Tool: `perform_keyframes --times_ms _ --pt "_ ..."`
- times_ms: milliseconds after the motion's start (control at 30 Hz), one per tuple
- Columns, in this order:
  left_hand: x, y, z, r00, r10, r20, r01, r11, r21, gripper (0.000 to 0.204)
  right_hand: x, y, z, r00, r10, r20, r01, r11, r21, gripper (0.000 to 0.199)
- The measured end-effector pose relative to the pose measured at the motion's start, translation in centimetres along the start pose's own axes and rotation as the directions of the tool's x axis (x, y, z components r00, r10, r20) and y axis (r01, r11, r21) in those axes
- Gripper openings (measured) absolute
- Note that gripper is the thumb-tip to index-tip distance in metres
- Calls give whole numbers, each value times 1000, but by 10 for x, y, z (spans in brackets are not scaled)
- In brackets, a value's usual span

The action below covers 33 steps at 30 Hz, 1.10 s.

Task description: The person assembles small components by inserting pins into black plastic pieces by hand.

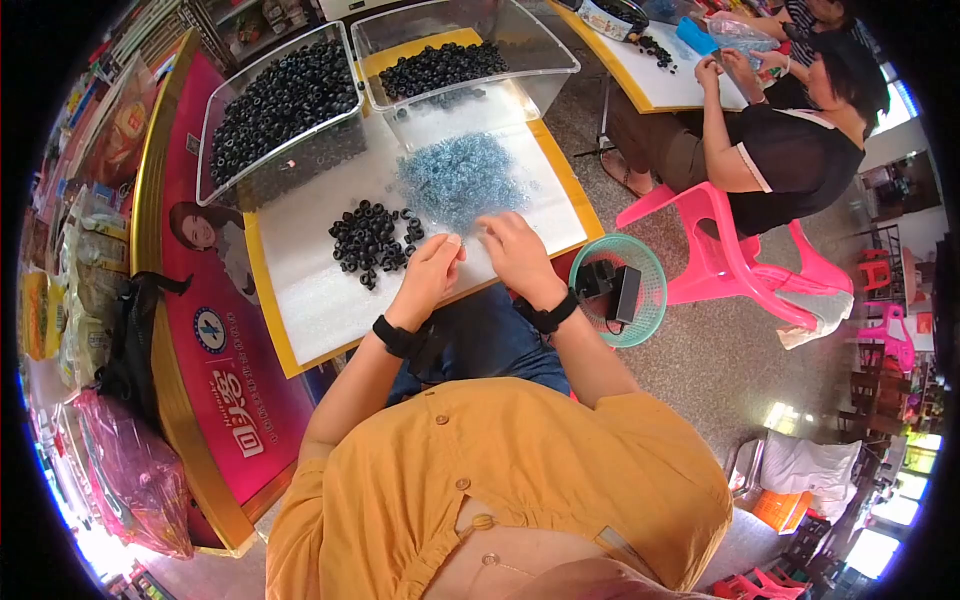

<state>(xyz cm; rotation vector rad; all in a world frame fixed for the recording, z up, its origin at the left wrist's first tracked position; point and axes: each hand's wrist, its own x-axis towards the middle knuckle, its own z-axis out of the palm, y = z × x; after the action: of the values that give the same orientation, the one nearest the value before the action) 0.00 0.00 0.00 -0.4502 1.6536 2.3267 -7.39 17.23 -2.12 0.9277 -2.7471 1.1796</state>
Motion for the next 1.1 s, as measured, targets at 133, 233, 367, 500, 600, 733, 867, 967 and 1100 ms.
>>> perform_keyframes --times_ms 133,233,367,500,600,733,867,967,1100 --pt "1 -7 4 995 91 -39 -88 993 76 32 0 -12 -4 997 29 -76 -10 971 240 21" --pt "3 -11 7 984 175 -33 -171 980 96 30 -5 -25 -1 996 88 -20 -67 868 492 20" --pt "1 -7 10 976 216 -3 -216 975 57 28 -7 -31 -1 960 248 130 -245 518 819 16" --pt "-2 -4 14 977 207 -51 -204 977 65 28 -7 -31 1 956 270 114 -236 480 845 17" --pt "-7 4 13 989 144 -43 -143 989 27 28 -7 -31 3 970 230 77 -184 493 850 11" --pt "-7 7 11 992 126 -10 -126 990 -66 28 -5 -31 1 956 257 143 -250 456 854 11" --pt "-6 9 13 996 81 43 -70 974 -214 30 -4 -31 2 969 239 65 -180 502 846 12" --pt "-4 8 15 997 76 15 -70 974 -215 30 -4 -28 0 967 225 123 -214 442 871 13" --pt "-1 2 12 971 225 -81 -223 974 42 27 -2 -34 -5 923 309 227 -312 261 913 23"
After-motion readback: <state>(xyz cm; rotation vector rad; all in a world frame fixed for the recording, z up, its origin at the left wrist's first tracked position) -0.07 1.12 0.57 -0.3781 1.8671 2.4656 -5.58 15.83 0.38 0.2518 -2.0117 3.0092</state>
